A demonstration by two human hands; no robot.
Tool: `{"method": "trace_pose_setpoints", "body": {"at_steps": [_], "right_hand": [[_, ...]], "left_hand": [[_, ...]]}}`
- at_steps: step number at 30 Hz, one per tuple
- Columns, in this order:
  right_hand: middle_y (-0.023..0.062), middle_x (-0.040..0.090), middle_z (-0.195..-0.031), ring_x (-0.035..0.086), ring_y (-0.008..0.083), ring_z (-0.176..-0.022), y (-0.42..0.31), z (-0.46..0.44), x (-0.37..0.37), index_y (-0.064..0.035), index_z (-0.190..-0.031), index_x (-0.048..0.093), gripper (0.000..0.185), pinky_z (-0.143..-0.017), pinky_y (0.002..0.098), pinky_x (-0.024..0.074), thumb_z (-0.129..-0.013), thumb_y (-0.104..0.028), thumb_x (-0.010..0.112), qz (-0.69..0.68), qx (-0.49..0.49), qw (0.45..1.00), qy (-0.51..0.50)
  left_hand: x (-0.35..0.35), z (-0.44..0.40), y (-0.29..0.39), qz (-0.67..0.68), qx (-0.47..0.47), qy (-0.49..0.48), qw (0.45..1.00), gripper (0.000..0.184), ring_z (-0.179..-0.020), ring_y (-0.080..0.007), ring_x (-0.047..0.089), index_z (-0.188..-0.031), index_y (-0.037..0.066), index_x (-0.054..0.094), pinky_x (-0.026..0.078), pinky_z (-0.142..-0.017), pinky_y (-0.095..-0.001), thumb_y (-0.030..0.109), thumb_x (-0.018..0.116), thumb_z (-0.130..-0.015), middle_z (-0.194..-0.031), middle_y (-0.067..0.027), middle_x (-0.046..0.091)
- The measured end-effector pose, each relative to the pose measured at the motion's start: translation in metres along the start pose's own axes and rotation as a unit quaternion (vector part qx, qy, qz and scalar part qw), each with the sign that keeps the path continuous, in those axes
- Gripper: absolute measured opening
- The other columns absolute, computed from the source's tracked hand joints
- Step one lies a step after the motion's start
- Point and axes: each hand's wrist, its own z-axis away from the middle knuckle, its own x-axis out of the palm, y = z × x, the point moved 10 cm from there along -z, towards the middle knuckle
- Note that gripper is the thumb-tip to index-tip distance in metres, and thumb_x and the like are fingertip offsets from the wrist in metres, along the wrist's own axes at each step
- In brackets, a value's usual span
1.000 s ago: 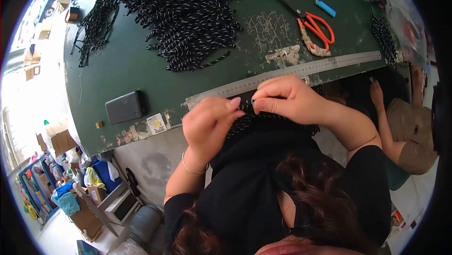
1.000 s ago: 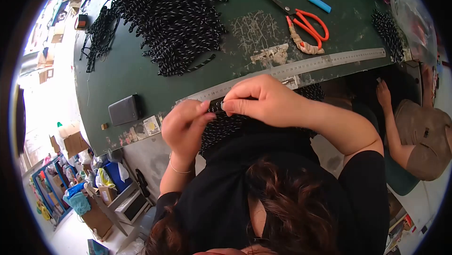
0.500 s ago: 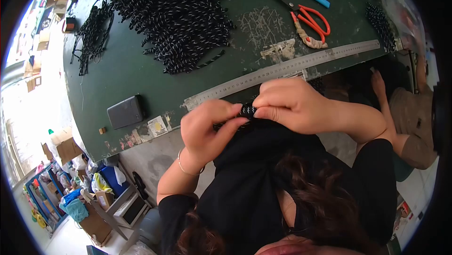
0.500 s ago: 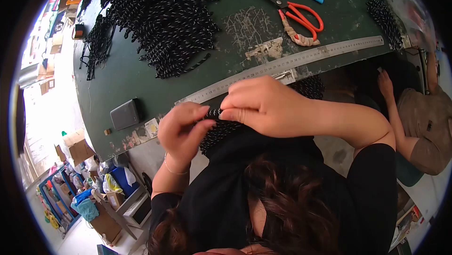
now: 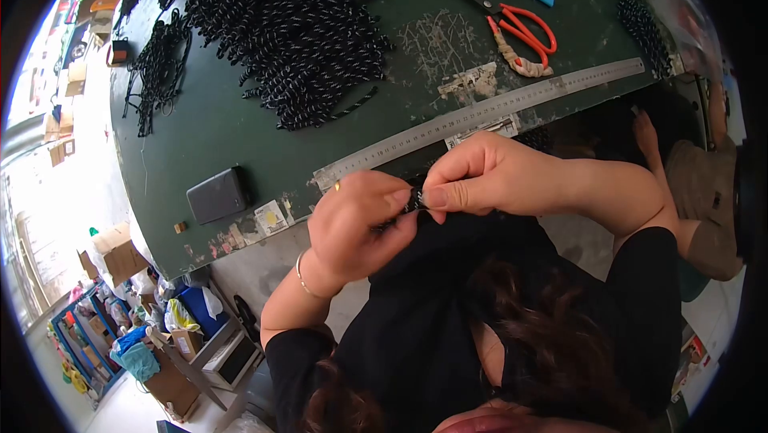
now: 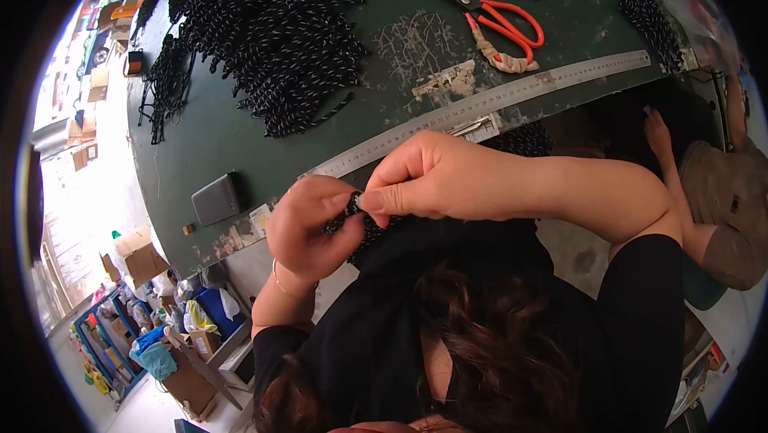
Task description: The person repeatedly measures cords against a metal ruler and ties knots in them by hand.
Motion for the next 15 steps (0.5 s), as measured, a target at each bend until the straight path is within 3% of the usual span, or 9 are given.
{"method": "trace_pose_setpoints", "body": {"at_steps": [1,2,4,5,6,8,10,13,15], "right_hand": [[0.0034,0.059,-0.076,0.055,0.0144,-0.065,-0.012,0.001,-0.001,-0.0003,-0.093,0.067,0.013,-0.057,0.0297,0.0417,-0.094,-0.013,0.066,0.028,-0.076,0.997,0.008],[0.0034,0.059,-0.076,0.055,0.0144,-0.065,-0.012,0.002,-0.001,-0.0003,-0.093,0.067,0.013,-0.057,0.0297,0.0417,-0.094,-0.013,0.066,0.027,-0.077,0.997,0.009],[0.0024,0.062,-0.079,0.056,0.0116,-0.068,-0.038,0.010,-0.002,-0.0001,-0.094,0.067,0.013,-0.060,0.0277,0.0425,-0.095,-0.013,0.065,0.256,-0.181,0.948,0.058],[0.0020,0.063,-0.081,0.056,0.0102,-0.069,-0.049,0.015,0.002,0.0000,-0.095,0.067,0.013,-0.061,0.0268,0.0429,-0.096,-0.012,0.064,0.364,-0.229,0.899,0.083],[0.0020,0.063,-0.081,0.056,0.0102,-0.069,-0.049,0.016,0.002,0.0000,-0.095,0.067,0.013,-0.061,0.0268,0.0429,-0.096,-0.012,0.064,0.363,-0.229,0.899,0.084],[0.0009,0.062,-0.081,0.056,0.0092,-0.069,-0.043,0.014,-0.009,0.0003,-0.096,0.067,0.013,-0.061,0.0256,0.0430,-0.095,-0.013,0.064,0.256,-0.183,0.945,0.090],[0.0004,0.062,-0.081,0.056,0.0088,-0.068,-0.039,0.013,-0.013,0.0005,-0.096,0.067,0.014,-0.061,0.0249,0.0430,-0.095,-0.013,0.064,0.199,-0.159,0.963,0.091],[-0.0016,0.061,-0.078,0.055,0.0062,-0.068,-0.010,0.006,-0.011,0.0004,-0.097,0.067,0.012,-0.060,0.0241,0.0426,-0.094,-0.010,0.064,-0.024,-0.034,0.998,0.056],[-0.0018,0.061,-0.077,0.055,0.0054,-0.068,-0.010,0.006,-0.011,0.0004,-0.099,0.067,0.012,-0.059,0.0234,0.0423,-0.094,-0.010,0.063,-0.020,-0.013,0.999,0.046]], "left_hand": [[0.001,0.000,0.002,0.001,0.001,-0.001,1.000,0.021,-0.078,-0.0148,0.065,-0.100,-0.001,0.056,0.055,-0.066,-0.0244,-0.007,0.068,-0.084,-0.093,-0.0115,0.067],[0.003,0.003,-0.018,0.145,-0.118,0.014,0.982,0.020,-0.078,-0.0149,0.065,-0.100,-0.001,0.055,0.055,-0.066,-0.0248,-0.007,0.067,-0.085,-0.094,-0.0124,0.066],[0.025,0.025,-0.050,0.411,-0.343,0.044,0.844,0.020,-0.079,-0.0151,0.064,-0.099,-0.001,0.053,0.055,-0.067,-0.0254,-0.009,0.066,-0.085,-0.096,-0.0141,0.066],[0.025,0.027,-0.052,0.410,-0.344,0.044,0.843,0.020,-0.079,-0.0151,0.064,-0.099,-0.001,0.053,0.055,-0.067,-0.0254,-0.009,0.066,-0.085,-0.096,-0.0141,0.066],[0.024,0.025,-0.051,0.417,-0.313,0.048,0.852,0.020,-0.080,-0.0148,0.064,-0.099,-0.001,0.053,0.055,-0.068,-0.0256,-0.009,0.066,-0.085,-0.097,-0.0149,0.066],[0.020,0.020,-0.048,0.429,-0.247,0.056,0.867,0.020,-0.080,-0.0142,0.064,-0.099,-0.001,0.051,0.055,-0.069,-0.0259,-0.010,0.064,-0.086,-0.098,-0.0164,0.065],[0.021,0.020,-0.050,0.433,-0.257,0.053,0.862,0.020,-0.079,-0.0139,0.064,-0.097,-0.001,0.051,0.055,-0.069,-0.0257,-0.010,0.064,-0.086,-0.098,-0.0166,0.065],[0.024,0.022,-0.052,0.442,-0.277,0.048,0.852,0.018,-0.078,-0.0134,0.064,-0.095,-0.001,0.051,0.054,-0.069,-0.0255,-0.011,0.063,-0.087,-0.097,-0.0168,0.066],[0.025,0.024,-0.054,0.442,-0.291,0.043,0.848,0.018,-0.076,-0.0130,0.063,-0.095,-0.001,0.051,0.054,-0.067,-0.0250,-0.011,0.063,-0.087,-0.096,-0.0164,0.066]]}}
